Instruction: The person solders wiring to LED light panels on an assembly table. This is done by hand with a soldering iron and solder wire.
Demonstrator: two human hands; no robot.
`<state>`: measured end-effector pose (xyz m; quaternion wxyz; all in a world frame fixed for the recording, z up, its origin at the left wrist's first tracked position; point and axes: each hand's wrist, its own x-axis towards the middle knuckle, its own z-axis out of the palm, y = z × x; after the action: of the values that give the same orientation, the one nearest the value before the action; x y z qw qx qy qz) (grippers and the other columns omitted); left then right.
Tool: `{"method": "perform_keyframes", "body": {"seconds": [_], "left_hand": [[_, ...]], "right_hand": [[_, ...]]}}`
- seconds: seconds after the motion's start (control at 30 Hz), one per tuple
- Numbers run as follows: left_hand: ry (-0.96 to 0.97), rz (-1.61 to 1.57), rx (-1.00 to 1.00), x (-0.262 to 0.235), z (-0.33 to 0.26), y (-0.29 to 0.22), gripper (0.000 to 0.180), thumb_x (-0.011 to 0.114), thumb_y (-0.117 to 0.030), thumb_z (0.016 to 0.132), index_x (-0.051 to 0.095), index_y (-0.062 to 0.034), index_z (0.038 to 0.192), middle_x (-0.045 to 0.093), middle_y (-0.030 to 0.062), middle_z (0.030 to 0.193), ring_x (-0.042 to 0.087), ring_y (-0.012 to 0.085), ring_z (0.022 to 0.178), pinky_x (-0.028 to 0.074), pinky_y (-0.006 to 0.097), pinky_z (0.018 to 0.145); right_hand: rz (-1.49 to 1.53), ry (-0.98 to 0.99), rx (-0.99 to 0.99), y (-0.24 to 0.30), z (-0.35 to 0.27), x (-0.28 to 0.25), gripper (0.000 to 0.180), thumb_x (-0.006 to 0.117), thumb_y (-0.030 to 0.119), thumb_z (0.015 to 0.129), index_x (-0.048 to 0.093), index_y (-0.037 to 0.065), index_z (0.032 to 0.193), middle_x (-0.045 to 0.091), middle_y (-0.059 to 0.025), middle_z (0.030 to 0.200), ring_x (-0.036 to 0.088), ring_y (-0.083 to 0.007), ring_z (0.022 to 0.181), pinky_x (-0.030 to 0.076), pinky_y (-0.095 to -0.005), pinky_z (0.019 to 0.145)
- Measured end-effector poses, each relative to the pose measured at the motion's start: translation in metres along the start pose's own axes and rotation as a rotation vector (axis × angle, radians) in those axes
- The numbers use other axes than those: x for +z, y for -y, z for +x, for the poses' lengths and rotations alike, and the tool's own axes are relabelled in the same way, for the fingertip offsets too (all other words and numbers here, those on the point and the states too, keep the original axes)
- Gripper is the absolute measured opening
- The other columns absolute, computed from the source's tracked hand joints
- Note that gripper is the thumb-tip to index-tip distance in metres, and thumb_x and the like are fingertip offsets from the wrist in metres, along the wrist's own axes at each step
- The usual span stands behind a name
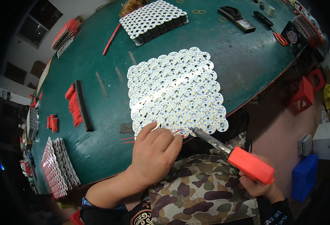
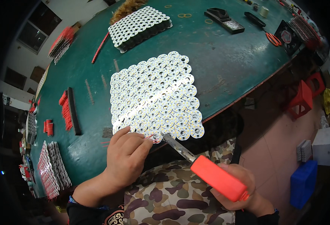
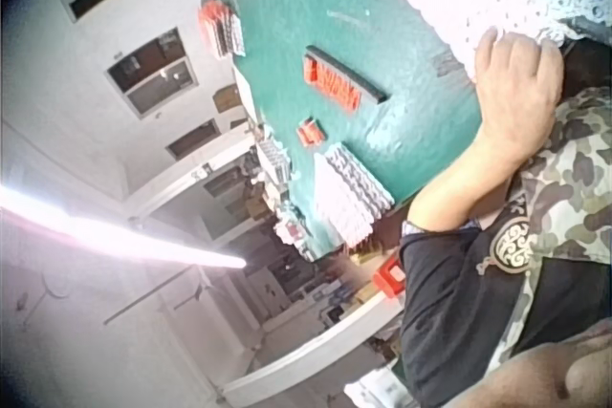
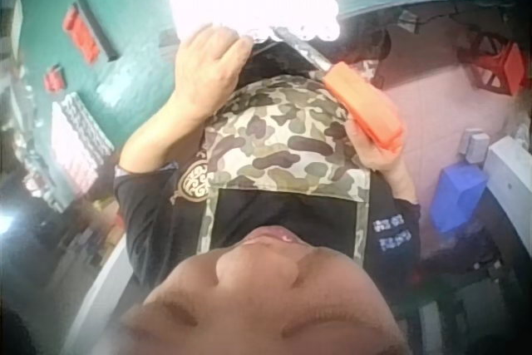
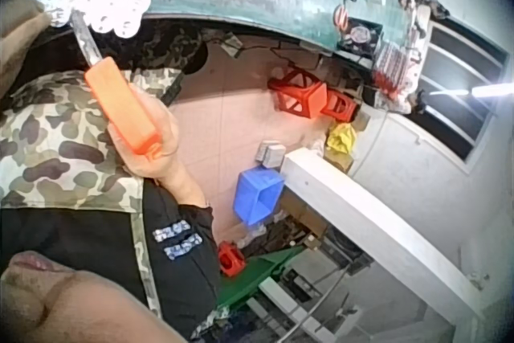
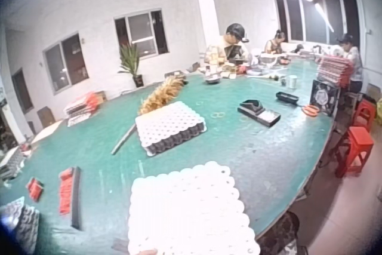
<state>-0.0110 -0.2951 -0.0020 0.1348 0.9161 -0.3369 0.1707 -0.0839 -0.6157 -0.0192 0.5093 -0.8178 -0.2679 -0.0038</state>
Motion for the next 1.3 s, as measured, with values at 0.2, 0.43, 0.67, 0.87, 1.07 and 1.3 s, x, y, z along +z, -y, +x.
{"method": "perform_keyframes", "body": {"seconds": [0.2, 0.43, 0.67, 0.87, 1.07, 1.3], "left_hand": [[0.045, 0.031, -0.001, -0.002, 0.001, -0.003, 0.019, 0.065, -0.009, 0.079, 0.07, -0.0072, 0.097, 0.06, 0.0032, 0.084, 0.065, 0.0218, 0.088, 0.049, 0.047, 0.096], [0.065, 0.049, -0.021, -0.002, 0.001, -0.006, 0.021, 0.065, -0.008, 0.077, 0.07, -0.0078, 0.098, 0.061, 0.0034, 0.086, 0.066, 0.0221, 0.088, 0.05, 0.047, 0.096], [0.077, 0.069, -0.024, -0.003, 0.004, -0.008, 0.019, 0.065, -0.008, 0.077, 0.07, -0.006, 0.096, 0.061, 0.005, 0.086, 0.066, 0.0226, 0.089, 0.05, 0.047, 0.096], [0.079, 0.076, -0.025, -0.003, 0.004, -0.009, 0.019, 0.066, -0.008, 0.077, 0.07, -0.006, 0.096, 0.061, 0.0053, 0.086, 0.066, 0.0228, 0.089, 0.05, 0.047, 0.096], [0.078, 0.071, -0.023, -0.003, 0.003, -0.009, 0.019, 0.065, -0.007, 0.078, 0.07, -0.0059, 0.096, 0.063, 0.0059, 0.088, 0.066, 0.0236, 0.089, 0.05, 0.047, 0.096], [0.051, 0.013, -0.044, -0.007, 0.008, -0.009, 0.022, 0.067, -0.005, 0.076, 0.069, -0.006, 0.097, 0.064, 0.0067, 0.09, 0.065, 0.0258, 0.087, 0.052, 0.047, 0.091]], "right_hand": [[-0.04, -0.008, -0.036, 0.004, 0.003, 0.002, 0.067, 0.083, 0.005, 0.073, 0.05, -0.004, 0.131, 0.071, -0.0167, 0.1, 0.072, -0.0295, 0.077, 0.057, -0.0378, 0.067], [-0.053, 0.004, -0.045, 0.003, 0.005, 0.004, 0.069, 0.084, 0.005, 0.071, 0.05, -0.003, 0.131, 0.072, -0.016, 0.104, 0.074, -0.0294, 0.083, 0.059, -0.0381, 0.073], [-0.009, 0.02, -0.032, 0.007, 0.007, 0.003, 0.063, 0.081, 0.004, 0.075, 0.051, -0.004, 0.129, 0.072, -0.0156, 0.106, 0.075, -0.0297, 0.089, 0.06, -0.0372, 0.078], [-0.008, 0.038, 0.012, 0.017, 0.014, -0.001, 0.058, 0.078, 0.003, 0.079, 0.051, -0.005, 0.13, 0.069, -0.0174, 0.114, 0.075, -0.0299, 0.092, 0.06, -0.0379, 0.084], [-0.069, 0.029, 0.112, 0.015, -0.003, -0.009, 0.057, 0.077, 0.01, 0.082, 0.052, -0.004, 0.13, 0.069, -0.0172, 0.114, 0.074, -0.0308, 0.094, 0.059, -0.0397, 0.084], [-0.017, -0.014, 0.14, 0.011, -0.012, -0.011, 0.058, 0.079, 0.014, 0.079, 0.055, -0.003, 0.129, 0.069, -0.0156, 0.114, 0.073, -0.0302, 0.096, 0.059, -0.0396, 0.085]]}}
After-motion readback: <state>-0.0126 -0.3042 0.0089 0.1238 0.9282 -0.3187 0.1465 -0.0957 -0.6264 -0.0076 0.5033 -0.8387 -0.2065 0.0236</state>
